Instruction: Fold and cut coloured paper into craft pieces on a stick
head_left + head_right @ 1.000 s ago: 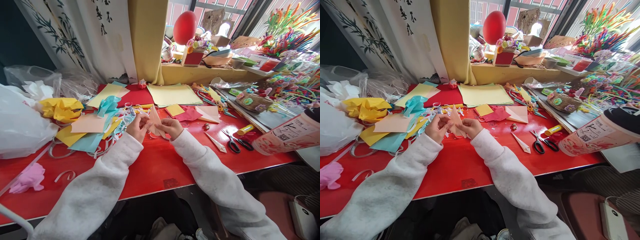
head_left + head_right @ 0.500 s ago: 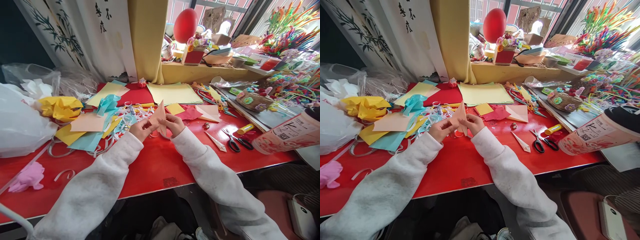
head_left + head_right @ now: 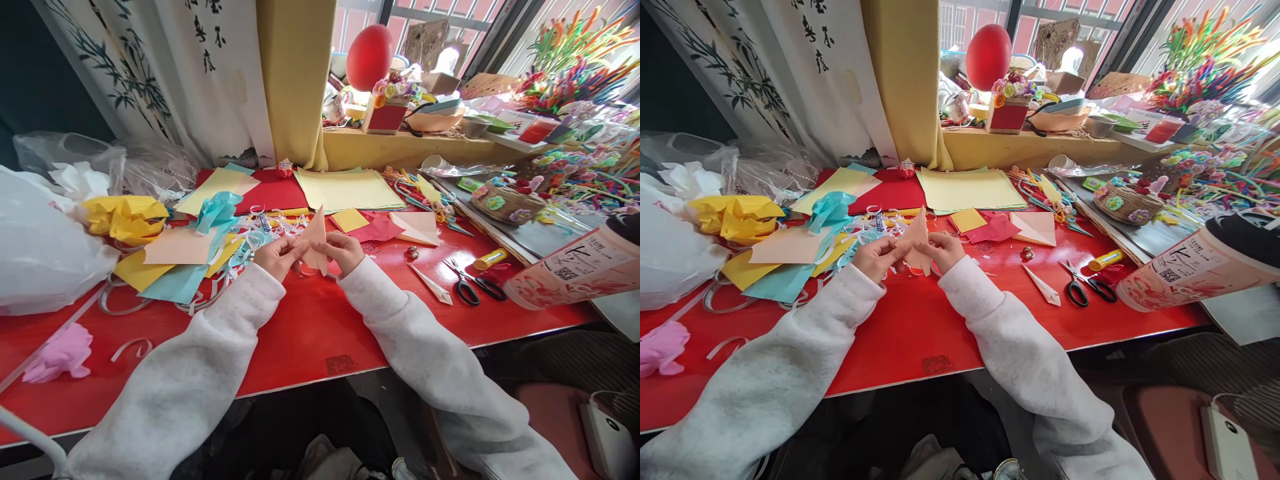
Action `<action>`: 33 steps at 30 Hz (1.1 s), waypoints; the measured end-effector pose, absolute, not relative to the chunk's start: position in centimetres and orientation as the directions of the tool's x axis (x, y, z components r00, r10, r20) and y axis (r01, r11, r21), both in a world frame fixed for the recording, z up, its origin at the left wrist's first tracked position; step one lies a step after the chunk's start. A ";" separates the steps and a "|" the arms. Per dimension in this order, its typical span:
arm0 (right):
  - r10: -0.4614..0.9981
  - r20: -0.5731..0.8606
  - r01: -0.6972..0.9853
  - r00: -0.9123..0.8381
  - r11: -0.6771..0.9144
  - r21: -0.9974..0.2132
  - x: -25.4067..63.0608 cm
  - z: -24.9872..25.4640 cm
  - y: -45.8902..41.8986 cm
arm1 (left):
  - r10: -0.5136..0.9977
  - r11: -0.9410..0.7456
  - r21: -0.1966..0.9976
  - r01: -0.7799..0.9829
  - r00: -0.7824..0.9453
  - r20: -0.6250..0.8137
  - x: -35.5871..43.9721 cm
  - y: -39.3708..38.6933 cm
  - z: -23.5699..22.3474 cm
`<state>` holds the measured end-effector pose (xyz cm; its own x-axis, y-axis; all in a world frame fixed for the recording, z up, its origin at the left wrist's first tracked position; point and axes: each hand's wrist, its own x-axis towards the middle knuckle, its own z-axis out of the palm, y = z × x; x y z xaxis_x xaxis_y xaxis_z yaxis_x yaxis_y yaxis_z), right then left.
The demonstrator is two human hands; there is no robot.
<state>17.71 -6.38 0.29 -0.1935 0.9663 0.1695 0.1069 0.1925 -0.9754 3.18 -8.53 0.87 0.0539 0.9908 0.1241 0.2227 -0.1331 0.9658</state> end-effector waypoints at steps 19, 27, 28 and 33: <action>0.967 0.040 0.020 -0.250 0.046 -0.999 17.7 0.9 -6.3 | 0.991 -0.047 0.998 0.031 0.129 0.042 3.2 -8.0 0.5; 0.937 0.216 0.048 -0.274 0.238 -0.970 17.9 1.1 -6.6 | 1.000 0.001 1.000 0.005 0.007 -0.001 2.6 -8.3 1.9; 0.925 0.276 0.072 -0.262 0.304 -0.950 18.1 1.2 -6.7 | 1.000 0.009 0.999 -0.050 -0.014 -0.010 2.6 -8.2 1.9; 0.796 0.489 0.284 -0.358 0.591 -0.755 19.2 1.7 -7.0 | 1.000 0.024 0.984 -0.176 0.009 -0.022 2.4 -8.0 2.0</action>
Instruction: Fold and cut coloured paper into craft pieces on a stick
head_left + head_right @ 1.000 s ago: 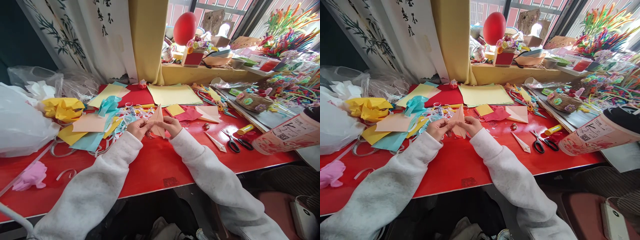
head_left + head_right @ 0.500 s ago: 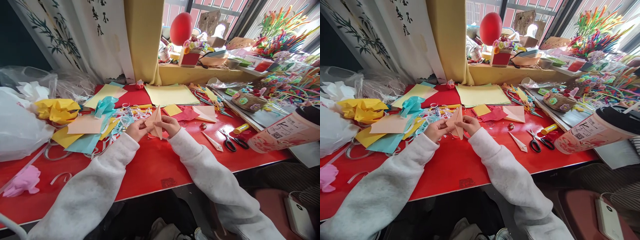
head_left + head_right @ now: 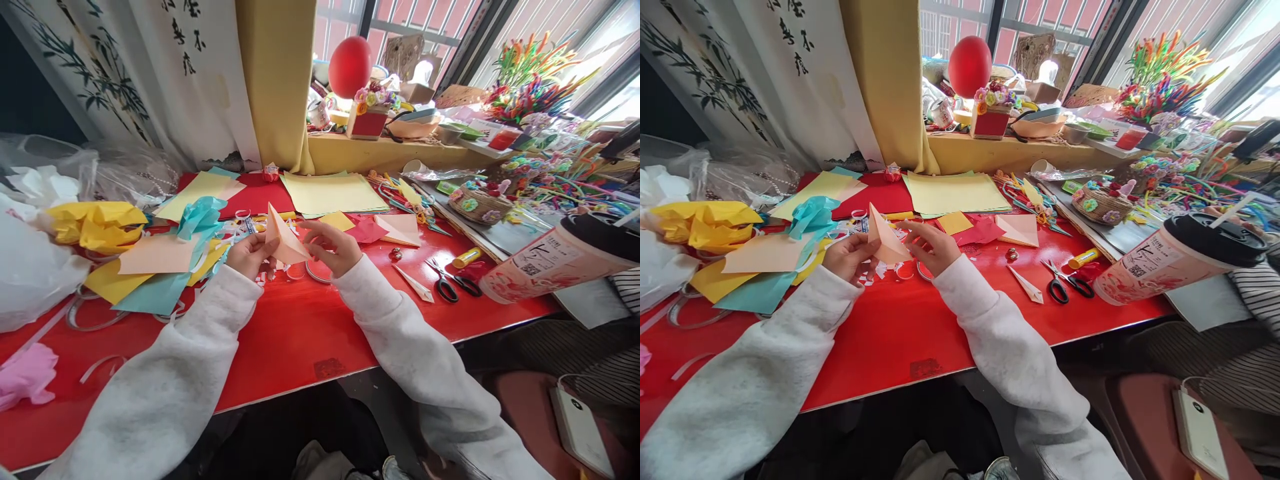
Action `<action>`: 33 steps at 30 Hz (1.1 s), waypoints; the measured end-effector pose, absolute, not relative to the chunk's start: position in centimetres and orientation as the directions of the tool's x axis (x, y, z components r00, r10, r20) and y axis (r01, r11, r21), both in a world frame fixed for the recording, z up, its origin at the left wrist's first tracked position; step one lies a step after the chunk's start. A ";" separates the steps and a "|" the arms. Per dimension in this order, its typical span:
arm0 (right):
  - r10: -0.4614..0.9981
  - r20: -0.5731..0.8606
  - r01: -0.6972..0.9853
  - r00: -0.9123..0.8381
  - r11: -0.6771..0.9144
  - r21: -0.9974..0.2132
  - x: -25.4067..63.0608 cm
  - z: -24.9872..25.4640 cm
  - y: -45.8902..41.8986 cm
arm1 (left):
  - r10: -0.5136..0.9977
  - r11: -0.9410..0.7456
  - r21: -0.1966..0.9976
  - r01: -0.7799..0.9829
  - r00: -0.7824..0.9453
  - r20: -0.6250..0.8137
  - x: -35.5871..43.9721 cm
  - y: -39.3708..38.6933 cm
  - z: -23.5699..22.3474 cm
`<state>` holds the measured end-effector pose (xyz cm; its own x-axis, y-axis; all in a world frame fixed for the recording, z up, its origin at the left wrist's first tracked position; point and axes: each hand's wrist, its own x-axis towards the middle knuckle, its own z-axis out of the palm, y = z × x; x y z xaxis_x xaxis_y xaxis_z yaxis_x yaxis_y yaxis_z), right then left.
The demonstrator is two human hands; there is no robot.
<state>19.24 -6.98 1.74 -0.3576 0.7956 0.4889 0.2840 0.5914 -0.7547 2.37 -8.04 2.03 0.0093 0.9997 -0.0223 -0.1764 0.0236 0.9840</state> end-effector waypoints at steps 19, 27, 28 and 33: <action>0.392 0.692 0.442 -0.606 0.889 -0.117 18.9 0.5 -6.6 | 0.999 0.020 0.990 -0.138 0.052 -0.013 2.2 -8.1 1.8; 0.608 0.666 0.378 -0.431 0.793 -0.479 18.7 0.5 -6.8 | 0.996 0.031 0.988 -0.151 0.085 -0.019 2.2 -8.0 1.8; 0.667 0.640 0.333 -0.381 0.745 -0.578 18.5 0.4 -6.8 | 0.996 0.028 0.989 -0.146 0.090 -0.015 2.2 -8.0 1.8; 0.891 0.336 0.066 -0.304 0.371 -0.926 17.4 -0.3 -6.6 | 0.993 0.019 0.993 -0.115 0.119 -0.005 2.5 -8.3 1.8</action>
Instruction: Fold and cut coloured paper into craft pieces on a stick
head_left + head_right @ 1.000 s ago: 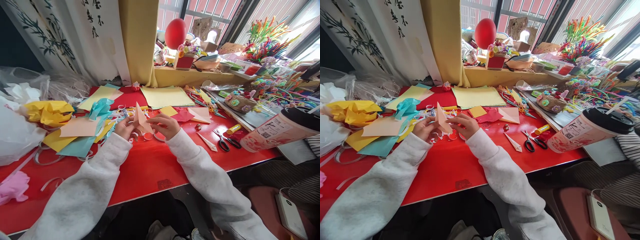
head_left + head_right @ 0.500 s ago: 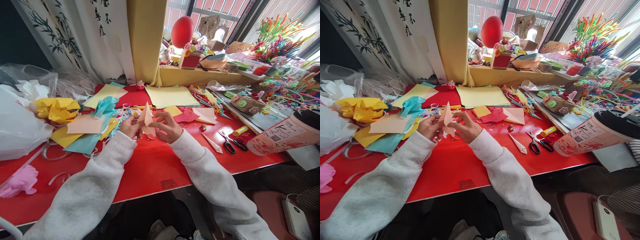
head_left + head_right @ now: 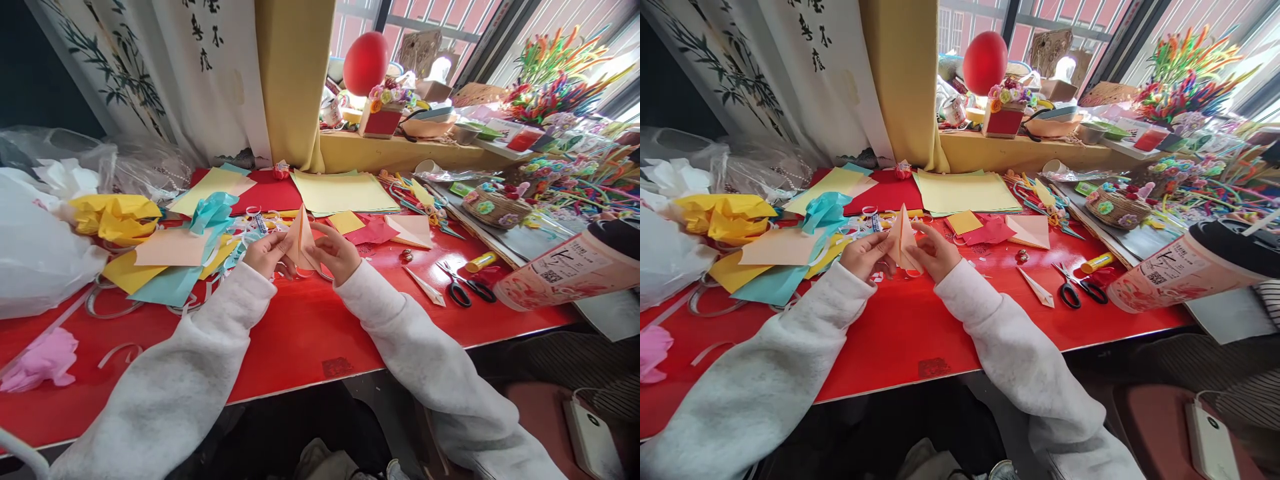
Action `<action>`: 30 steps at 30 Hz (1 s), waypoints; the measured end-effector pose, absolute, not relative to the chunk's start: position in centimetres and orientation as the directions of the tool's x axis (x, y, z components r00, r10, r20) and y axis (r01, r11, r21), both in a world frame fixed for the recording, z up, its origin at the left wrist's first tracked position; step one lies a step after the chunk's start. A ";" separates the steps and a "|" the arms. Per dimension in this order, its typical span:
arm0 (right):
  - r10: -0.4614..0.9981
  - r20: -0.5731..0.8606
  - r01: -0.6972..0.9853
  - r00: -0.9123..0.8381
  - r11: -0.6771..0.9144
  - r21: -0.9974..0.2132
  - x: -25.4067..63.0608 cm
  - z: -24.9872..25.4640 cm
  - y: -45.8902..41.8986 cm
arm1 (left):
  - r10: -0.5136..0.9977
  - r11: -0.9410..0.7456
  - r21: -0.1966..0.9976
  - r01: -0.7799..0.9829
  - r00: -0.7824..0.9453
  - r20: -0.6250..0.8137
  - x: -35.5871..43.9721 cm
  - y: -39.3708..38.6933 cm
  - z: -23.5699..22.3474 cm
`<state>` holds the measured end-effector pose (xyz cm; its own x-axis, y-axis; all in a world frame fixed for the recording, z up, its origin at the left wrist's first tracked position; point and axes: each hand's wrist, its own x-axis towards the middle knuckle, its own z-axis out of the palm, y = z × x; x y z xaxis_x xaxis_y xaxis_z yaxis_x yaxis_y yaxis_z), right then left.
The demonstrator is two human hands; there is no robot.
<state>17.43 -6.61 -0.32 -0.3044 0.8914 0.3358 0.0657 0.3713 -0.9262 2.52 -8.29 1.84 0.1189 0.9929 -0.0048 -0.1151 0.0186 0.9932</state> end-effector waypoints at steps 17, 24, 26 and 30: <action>0.951 0.242 0.165 -0.193 0.275 -0.947 17.5 -0.3 -6.5 | 0.984 -0.003 1.000 -0.002 0.178 0.004 3.2 -8.6 1.7; 0.958 0.204 0.153 -0.201 0.236 -0.960 17.5 -0.1 -6.7 | 0.989 -0.004 0.998 0.065 0.145 -0.006 3.0 -8.3 1.3; 0.958 0.206 0.170 -0.202 0.241 -0.956 17.5 -0.1 -6.6 | 0.989 -0.023 0.997 0.077 0.144 0.011 3.0 -8.2 1.1; 0.953 0.210 0.192 -0.219 0.253 -0.948 17.4 -0.2 -6.6 | 0.988 -0.048 0.994 0.097 0.148 0.034 3.1 -8.3 0.9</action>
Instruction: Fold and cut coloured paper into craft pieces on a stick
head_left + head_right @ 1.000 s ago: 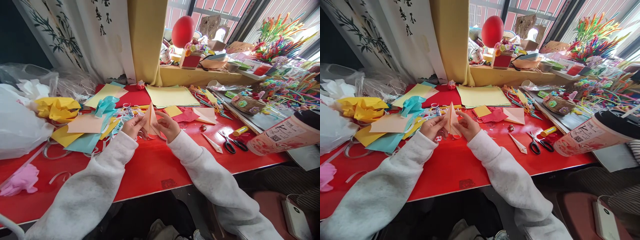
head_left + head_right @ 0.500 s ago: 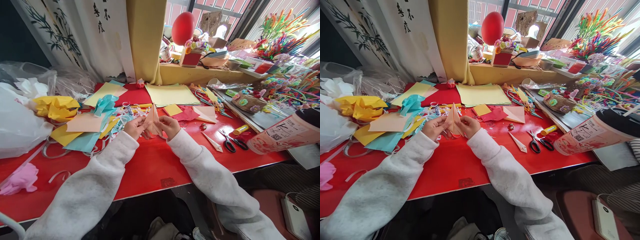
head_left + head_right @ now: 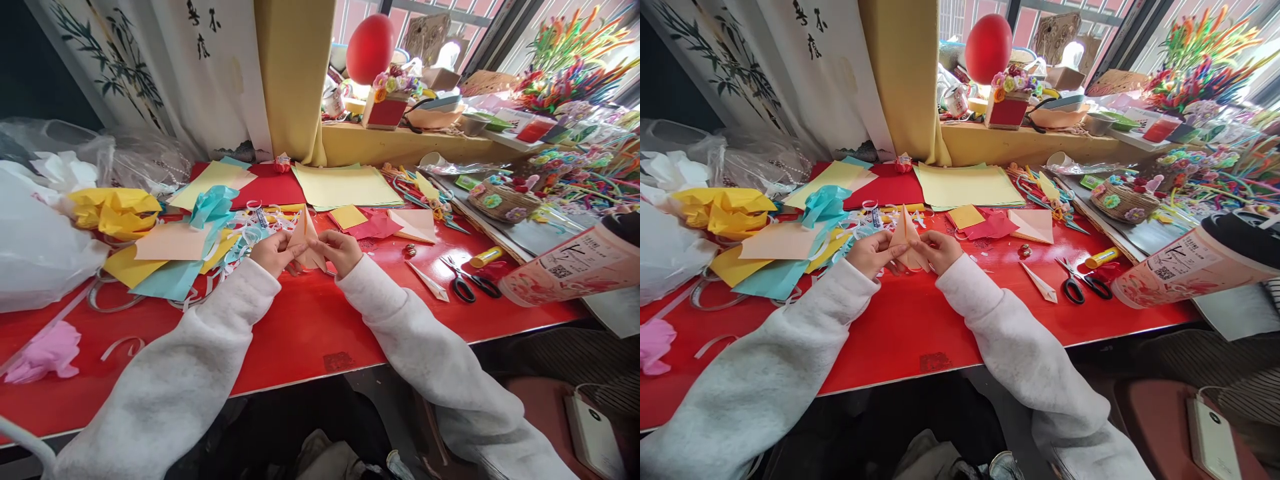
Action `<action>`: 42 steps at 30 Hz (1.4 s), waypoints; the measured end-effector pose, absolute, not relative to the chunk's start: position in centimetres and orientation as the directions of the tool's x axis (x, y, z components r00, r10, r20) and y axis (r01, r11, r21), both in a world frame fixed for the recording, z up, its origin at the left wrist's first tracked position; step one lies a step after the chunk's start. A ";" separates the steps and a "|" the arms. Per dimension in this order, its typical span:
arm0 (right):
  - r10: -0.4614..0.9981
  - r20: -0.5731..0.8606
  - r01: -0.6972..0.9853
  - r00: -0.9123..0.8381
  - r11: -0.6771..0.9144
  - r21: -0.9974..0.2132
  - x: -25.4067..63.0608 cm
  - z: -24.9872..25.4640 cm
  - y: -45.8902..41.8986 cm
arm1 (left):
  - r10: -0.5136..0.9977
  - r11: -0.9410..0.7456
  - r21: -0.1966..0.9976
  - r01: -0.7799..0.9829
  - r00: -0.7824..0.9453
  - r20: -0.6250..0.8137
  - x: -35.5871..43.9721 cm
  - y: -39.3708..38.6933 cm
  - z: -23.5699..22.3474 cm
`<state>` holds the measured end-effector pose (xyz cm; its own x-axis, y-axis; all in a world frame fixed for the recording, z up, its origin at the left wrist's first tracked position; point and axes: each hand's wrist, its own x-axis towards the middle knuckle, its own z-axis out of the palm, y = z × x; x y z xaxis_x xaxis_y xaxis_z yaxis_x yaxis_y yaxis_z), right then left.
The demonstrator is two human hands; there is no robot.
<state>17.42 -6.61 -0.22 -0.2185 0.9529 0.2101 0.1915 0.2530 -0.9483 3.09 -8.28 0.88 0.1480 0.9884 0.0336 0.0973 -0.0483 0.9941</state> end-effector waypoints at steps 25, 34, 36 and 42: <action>0.696 0.639 0.407 -0.327 0.714 -0.570 18.2 -1.2 -5.4 | 0.981 -0.063 0.997 0.050 0.184 0.053 2.3 -6.7 -0.2; 0.702 0.512 0.207 -0.496 0.668 -0.715 18.3 -0.4 -5.8 | 0.991 -0.103 0.981 0.162 0.101 0.087 2.2 -6.7 0.1; 0.690 0.525 0.211 -0.498 0.684 -0.698 18.3 -0.4 -5.8 | 0.988 -0.111 0.987 0.115 0.121 0.097 2.3 -6.9 0.3; 0.839 0.471 0.017 -0.273 0.494 -0.870 17.7 -0.7 -5.9 | 0.978 -0.104 0.989 -0.108 0.172 0.122 3.2 -7.7 0.7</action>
